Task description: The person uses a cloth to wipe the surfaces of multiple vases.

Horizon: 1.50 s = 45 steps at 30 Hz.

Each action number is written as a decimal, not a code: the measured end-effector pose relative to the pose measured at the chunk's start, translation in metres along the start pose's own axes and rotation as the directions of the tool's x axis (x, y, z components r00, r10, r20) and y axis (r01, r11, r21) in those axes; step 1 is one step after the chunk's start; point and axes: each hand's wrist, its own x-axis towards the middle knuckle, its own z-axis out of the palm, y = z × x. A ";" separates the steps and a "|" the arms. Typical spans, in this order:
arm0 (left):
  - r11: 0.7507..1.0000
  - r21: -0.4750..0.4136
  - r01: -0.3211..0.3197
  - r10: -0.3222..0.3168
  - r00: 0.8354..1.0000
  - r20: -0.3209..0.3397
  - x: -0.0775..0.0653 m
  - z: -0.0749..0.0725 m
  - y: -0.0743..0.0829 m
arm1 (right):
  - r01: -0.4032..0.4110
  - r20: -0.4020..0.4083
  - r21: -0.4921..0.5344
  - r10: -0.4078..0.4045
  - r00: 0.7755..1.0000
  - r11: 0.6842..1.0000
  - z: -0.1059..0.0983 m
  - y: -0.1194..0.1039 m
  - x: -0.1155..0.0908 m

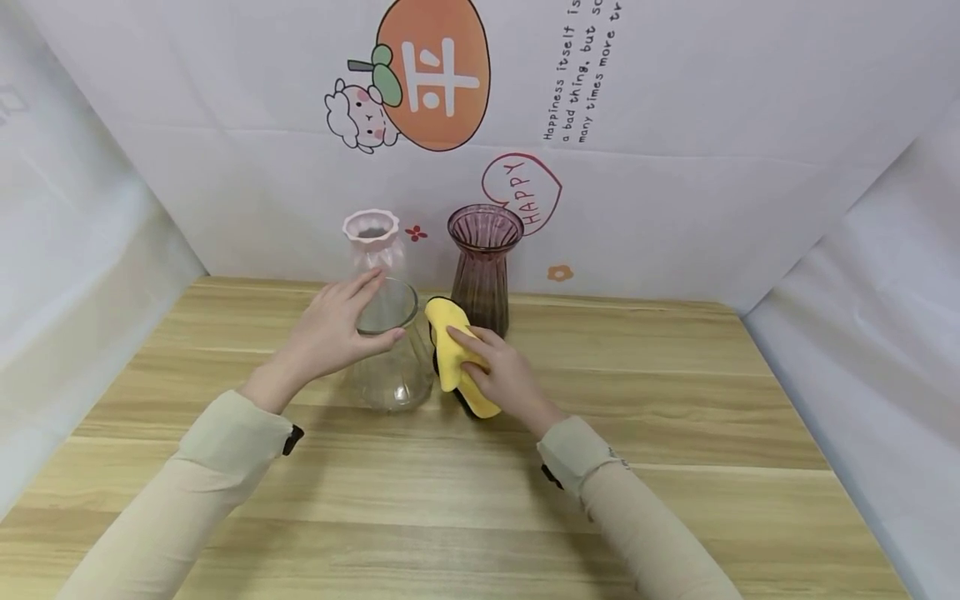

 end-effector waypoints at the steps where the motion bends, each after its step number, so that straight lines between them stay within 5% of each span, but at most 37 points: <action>1: 1.000 0.001 0.002 -0.002 1.000 -0.003 -0.001 0.000 -0.001 | -0.001 -0.005 -0.002 0.001 1.000 1.000 -0.002 0.000 0.000; 17: 0.998 0.022 0.063 -0.061 0.995 -0.079 -0.011 -0.005 -0.017 | 0.013 -0.064 -0.030 -0.015 0.998 0.999 -0.034 0.016 -0.008; 28: 0.989 0.023 0.144 -0.142 0.987 -0.073 -0.015 -0.011 -0.025 | 0.027 -0.129 -0.053 -0.034 0.991 0.998 -0.051 0.033 -0.020; 45: 0.970 0.059 0.234 -0.228 0.970 -0.088 -0.014 -0.017 -0.041 | -0.106 -0.196 -0.115 0.082 0.977 0.988 -0.073 0.059 -0.037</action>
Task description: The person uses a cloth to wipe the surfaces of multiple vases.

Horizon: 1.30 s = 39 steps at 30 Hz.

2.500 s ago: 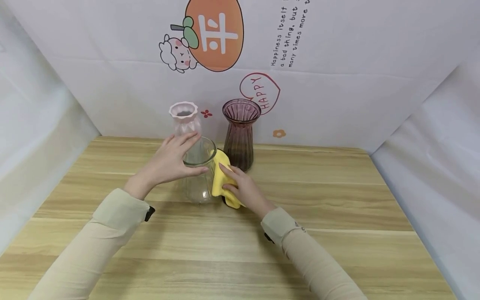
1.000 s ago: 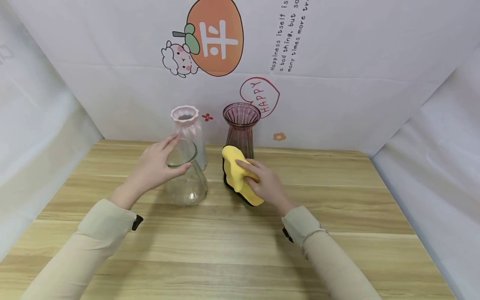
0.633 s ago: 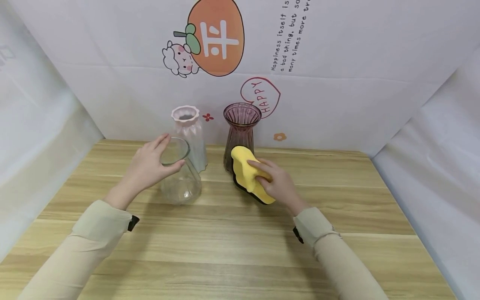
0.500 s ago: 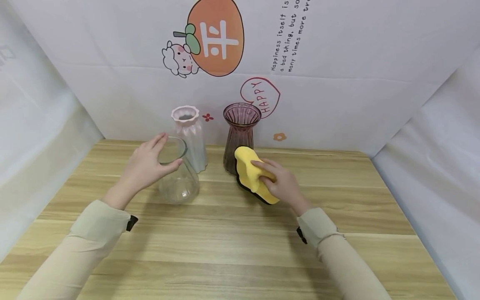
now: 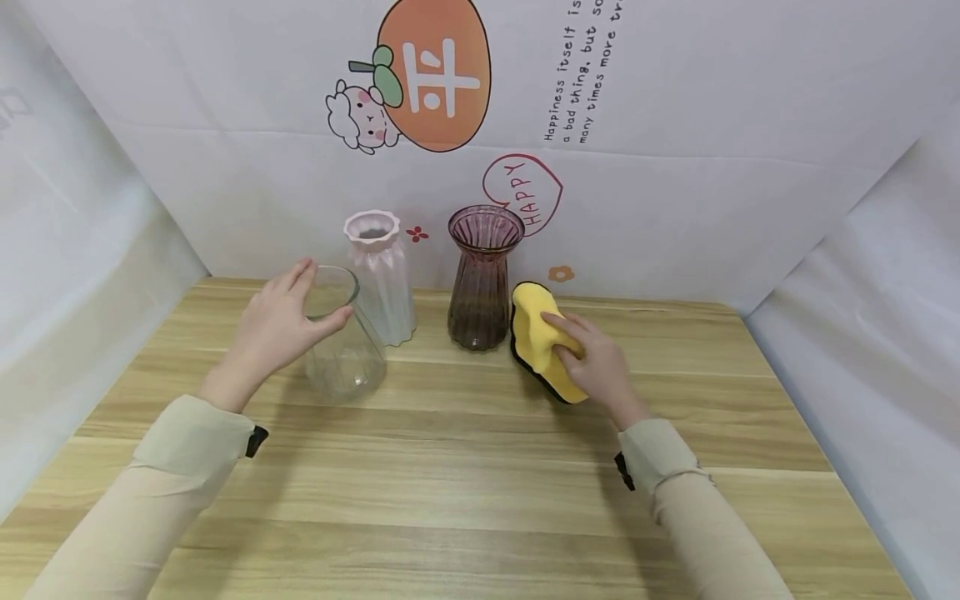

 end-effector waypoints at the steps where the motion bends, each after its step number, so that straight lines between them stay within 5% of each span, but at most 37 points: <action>1: 1.000 0.002 0.006 -0.006 1.000 -0.002 0.000 0.000 -0.001 | -0.017 -0.004 -0.007 0.017 1.000 1.000 -0.001 0.002 0.000; 19: 0.996 0.034 0.088 -0.088 0.996 -0.001 0.016 -0.012 -0.022 | -0.131 -0.162 -0.096 0.114 0.980 0.987 -0.005 0.009 0.001; 39: 0.994 0.023 0.103 -0.103 0.995 -0.019 0.028 -0.013 -0.028 | -0.147 -0.177 -0.143 0.121 0.977 0.979 -0.003 0.009 0.004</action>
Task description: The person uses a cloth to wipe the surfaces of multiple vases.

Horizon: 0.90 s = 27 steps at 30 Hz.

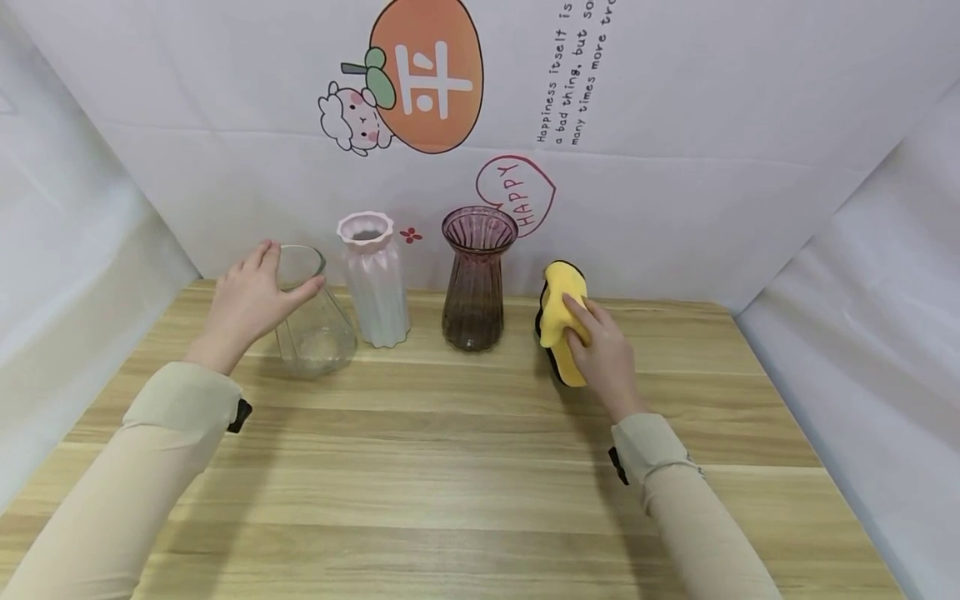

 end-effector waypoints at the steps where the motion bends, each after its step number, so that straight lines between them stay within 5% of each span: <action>1: 1.000 0.003 0.002 -0.002 1.000 -0.004 0.000 0.000 0.000 | -0.005 0.003 0.003 0.005 1.000 1.000 0.000 0.000 0.000; 5: 0.999 -0.037 0.010 -0.012 0.998 -0.068 -0.001 -0.002 0.005 | -0.015 0.006 0.005 0.015 1.000 1.000 0.000 0.000 0.000; 8: 0.991 -0.132 -0.015 -0.014 0.977 -0.211 -0.002 -0.003 0.014 | -0.015 -0.005 0.006 0.015 1.000 1.000 0.000 0.000 0.000; 12: 0.965 -0.211 -0.153 0.042 0.892 -0.451 -0.005 -0.004 0.036 | -0.003 -0.023 0.010 0.004 1.000 1.000 0.000 -0.001 0.000; 15: 0.944 -0.189 -0.270 0.125 0.823 -0.554 -0.011 -0.005 0.056 | 0.009 -0.030 0.015 -0.008 1.000 1.000 0.002 -0.002 -0.001; 21: 0.904 -0.096 -0.416 0.295 0.772 -0.564 -0.019 0.005 0.098 | 0.015 -0.034 0.024 -0.014 0.999 1.000 0.005 -0.002 -0.002; 27: 0.911 0.026 -0.413 0.363 0.768 -0.527 -0.014 0.023 0.131 | 0.024 -0.042 0.022 -0.023 0.999 0.999 0.007 0.000 -0.002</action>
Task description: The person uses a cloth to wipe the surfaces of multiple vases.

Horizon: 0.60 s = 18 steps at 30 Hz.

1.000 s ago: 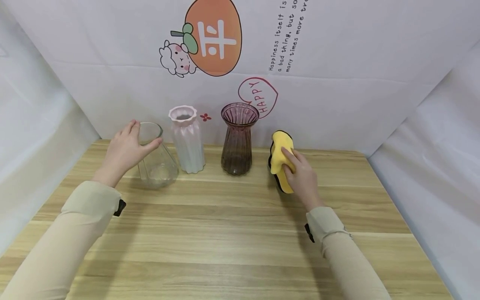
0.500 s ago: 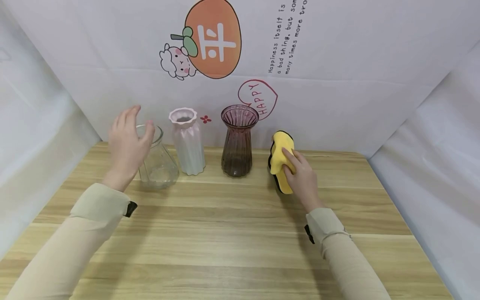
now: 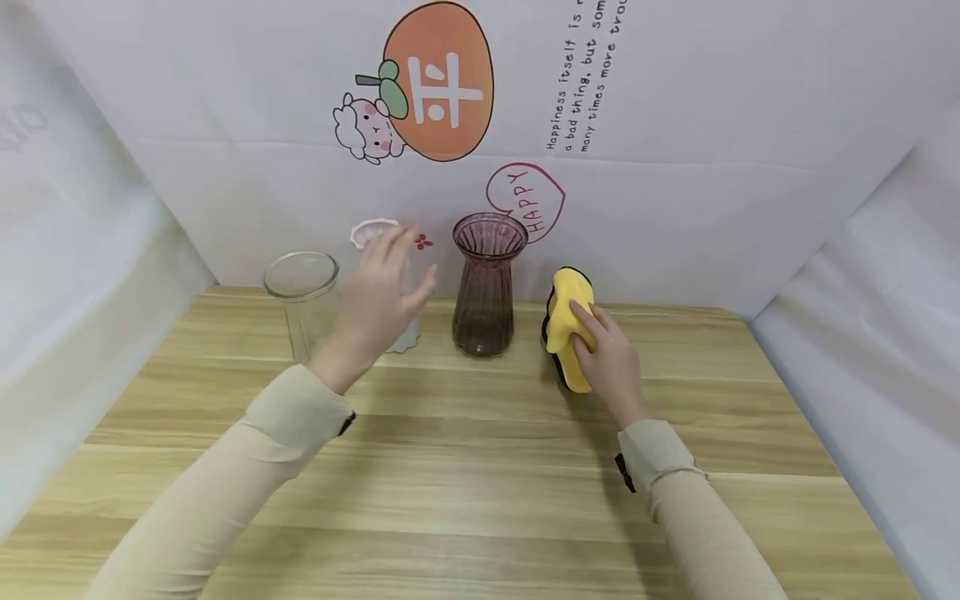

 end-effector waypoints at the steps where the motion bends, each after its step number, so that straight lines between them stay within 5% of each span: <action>1: 1.000 0.028 -0.004 0.004 1.000 0.012 0.001 0.004 0.004 | 0.003 0.001 -0.003 -0.003 1.000 1.000 0.000 0.000 0.000; 5: 0.996 0.087 -0.003 -0.007 0.994 0.111 0.009 0.015 0.015 | 0.010 0.004 -0.011 -0.010 1.000 1.000 0.000 0.000 -0.001; 10: 0.998 0.029 0.047 -0.053 0.964 0.260 0.019 0.027 0.022 | 0.005 0.011 -0.003 -0.005 1.000 1.000 0.000 -0.002 -0.001; 18: 0.992 0.008 0.126 -0.121 0.927 0.354 0.029 0.049 0.026 | 0.004 0.014 0.010 -0.005 1.000 1.000 -0.001 -0.003 -0.002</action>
